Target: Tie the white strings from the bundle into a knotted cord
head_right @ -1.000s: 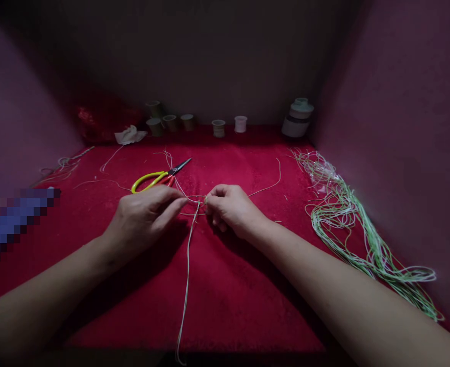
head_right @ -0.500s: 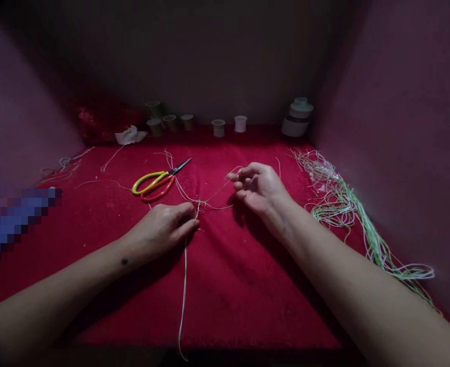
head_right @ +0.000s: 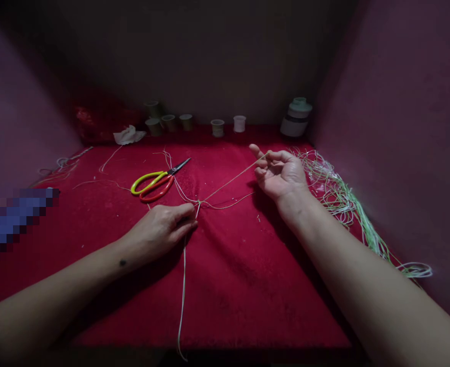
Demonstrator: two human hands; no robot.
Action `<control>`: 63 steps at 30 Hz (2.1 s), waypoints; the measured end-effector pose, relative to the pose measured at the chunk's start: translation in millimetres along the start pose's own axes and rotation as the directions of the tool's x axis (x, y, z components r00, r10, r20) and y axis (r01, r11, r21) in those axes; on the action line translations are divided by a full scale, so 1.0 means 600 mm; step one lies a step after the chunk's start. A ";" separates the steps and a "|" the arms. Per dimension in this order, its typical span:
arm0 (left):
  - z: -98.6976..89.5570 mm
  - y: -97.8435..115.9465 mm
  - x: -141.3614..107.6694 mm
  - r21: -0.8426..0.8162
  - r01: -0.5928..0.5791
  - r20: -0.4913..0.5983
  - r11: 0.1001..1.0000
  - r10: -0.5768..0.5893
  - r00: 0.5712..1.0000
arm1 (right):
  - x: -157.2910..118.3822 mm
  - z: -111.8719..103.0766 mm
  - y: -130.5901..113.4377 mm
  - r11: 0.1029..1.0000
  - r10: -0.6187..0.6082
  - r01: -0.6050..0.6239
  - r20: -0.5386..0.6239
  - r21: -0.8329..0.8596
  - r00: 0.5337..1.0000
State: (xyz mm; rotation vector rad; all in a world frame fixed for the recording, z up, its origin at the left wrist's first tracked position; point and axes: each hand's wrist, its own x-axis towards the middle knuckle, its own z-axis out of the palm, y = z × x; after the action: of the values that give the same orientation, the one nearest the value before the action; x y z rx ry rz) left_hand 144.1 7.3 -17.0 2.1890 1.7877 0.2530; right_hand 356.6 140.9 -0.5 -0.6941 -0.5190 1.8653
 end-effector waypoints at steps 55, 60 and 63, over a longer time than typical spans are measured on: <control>-0.006 -0.004 0.001 -0.109 -0.010 -0.024 0.994 0.007 1.000 | -0.013 0.011 0.048 -0.553 -0.432 0.097 0.384 -0.827 0.816; -0.021 -0.001 0.000 -0.467 0.219 0.143 0.857 -0.171 0.975 | -0.039 0.026 0.082 -0.373 -0.080 0.505 0.569 -0.779 0.819; -0.024 0.002 0.002 -0.645 0.355 0.225 0.677 -0.275 0.935 | -0.052 0.036 0.108 -0.300 0.094 0.574 0.576 -0.762 0.812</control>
State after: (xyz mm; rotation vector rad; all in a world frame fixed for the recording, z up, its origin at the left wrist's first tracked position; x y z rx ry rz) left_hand 140.9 10.2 -3.0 1.3257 1.6224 0.5866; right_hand 307.4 87.0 -18.7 -0.9751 -2.5283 0.5929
